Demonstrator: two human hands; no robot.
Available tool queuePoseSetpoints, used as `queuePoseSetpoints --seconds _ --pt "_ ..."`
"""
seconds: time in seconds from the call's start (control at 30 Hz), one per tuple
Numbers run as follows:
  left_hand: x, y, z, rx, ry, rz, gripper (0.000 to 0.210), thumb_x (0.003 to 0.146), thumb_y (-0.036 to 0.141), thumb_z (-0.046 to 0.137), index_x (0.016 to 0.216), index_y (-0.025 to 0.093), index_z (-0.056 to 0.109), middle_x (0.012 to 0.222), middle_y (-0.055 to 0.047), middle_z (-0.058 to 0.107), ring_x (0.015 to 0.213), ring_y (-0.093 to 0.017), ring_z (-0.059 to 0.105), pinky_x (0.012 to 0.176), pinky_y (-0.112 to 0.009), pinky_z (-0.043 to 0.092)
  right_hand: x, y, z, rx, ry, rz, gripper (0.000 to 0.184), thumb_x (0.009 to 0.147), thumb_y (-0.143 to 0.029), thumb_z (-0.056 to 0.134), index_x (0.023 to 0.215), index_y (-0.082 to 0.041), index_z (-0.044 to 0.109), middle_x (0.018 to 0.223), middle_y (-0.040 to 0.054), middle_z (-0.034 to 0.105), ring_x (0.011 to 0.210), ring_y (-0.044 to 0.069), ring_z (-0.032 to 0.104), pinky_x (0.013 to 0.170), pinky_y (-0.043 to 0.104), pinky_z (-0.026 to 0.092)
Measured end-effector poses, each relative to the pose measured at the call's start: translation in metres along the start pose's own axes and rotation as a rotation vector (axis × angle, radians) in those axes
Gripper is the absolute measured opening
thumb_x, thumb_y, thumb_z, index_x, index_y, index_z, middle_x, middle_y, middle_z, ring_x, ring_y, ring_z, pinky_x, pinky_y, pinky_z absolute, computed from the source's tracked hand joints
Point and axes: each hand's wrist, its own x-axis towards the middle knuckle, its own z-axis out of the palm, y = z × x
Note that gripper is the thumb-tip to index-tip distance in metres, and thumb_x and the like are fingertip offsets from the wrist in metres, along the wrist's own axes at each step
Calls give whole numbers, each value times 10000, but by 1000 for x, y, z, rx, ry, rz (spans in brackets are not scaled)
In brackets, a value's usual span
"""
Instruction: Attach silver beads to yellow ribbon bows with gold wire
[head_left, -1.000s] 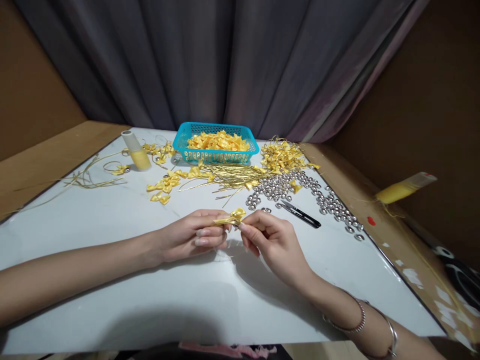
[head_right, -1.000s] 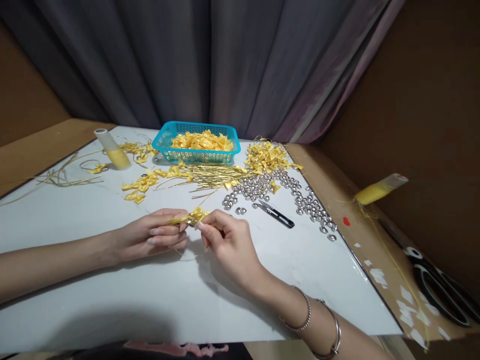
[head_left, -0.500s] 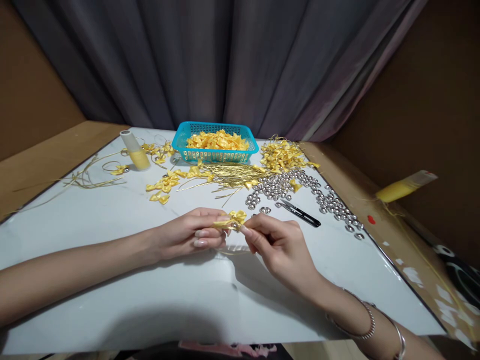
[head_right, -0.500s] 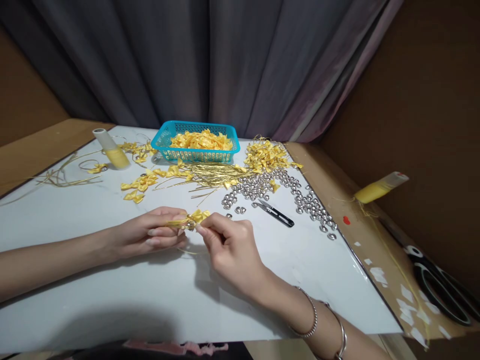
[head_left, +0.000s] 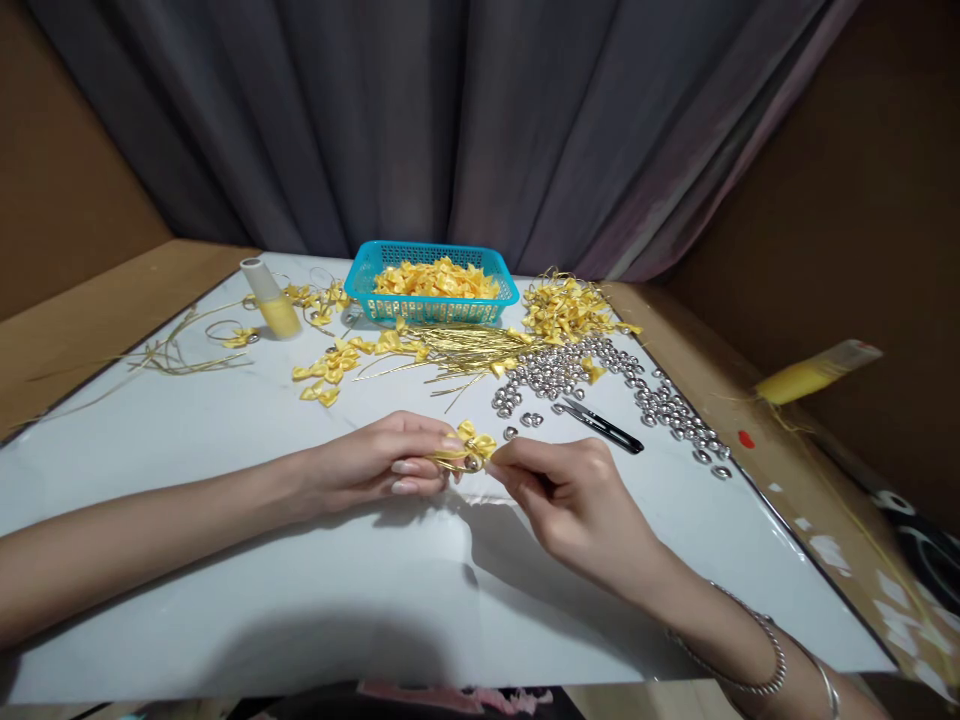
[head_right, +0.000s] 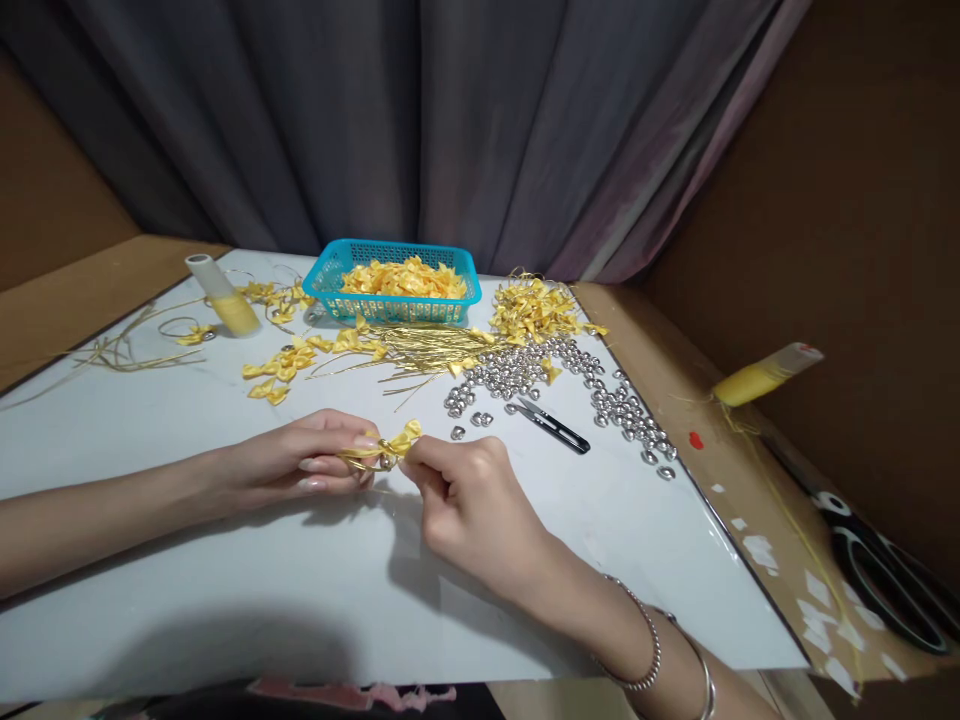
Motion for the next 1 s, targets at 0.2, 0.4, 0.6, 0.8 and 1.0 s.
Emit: queuePoseSetpoints --seconds 0.2,0.4,0.6,0.8,1.0 --pt "0 0 3 33 39 1 202 781 157 618 595 89 581 473 64 320 416 -36 176 364 -134 205 1 1 0 -37 -33 19 230 767 -92 456 586 -145 589 451 -35 424 424 70 294 431 213 245" --pt "1 -3 -2 30 -1 12 179 784 176 622 633 82 601 469 75 289 421 -39 186 375 -129 199 1 1 3 -39 -27 19 242 762 -96 450 564 -140 581 443 -34 403 418 68 281 424 214 232" --pt "1 -2 1 54 17 22 197 776 191 633 613 89 591 465 79 262 424 -46 193 376 -138 182 2 1 3 -41 -42 26 245 759 -96 440 563 -146 578 448 -26 426 417 71 311 433 220 236" --pt "1 -2 1 45 23 25 219 778 204 634 603 91 570 471 77 272 428 -45 175 376 -138 176 2 2 5 -24 -21 46 245 761 -108 438 553 -154 557 450 -38 369 421 69 267 422 214 224" --pt "2 -5 0 53 32 28 197 773 205 637 622 83 602 501 47 367 427 -35 212 381 -136 179 1 2 10 13 21 46 258 781 -120 468 533 -149 534 475 -54 265 439 66 215 415 212 203"
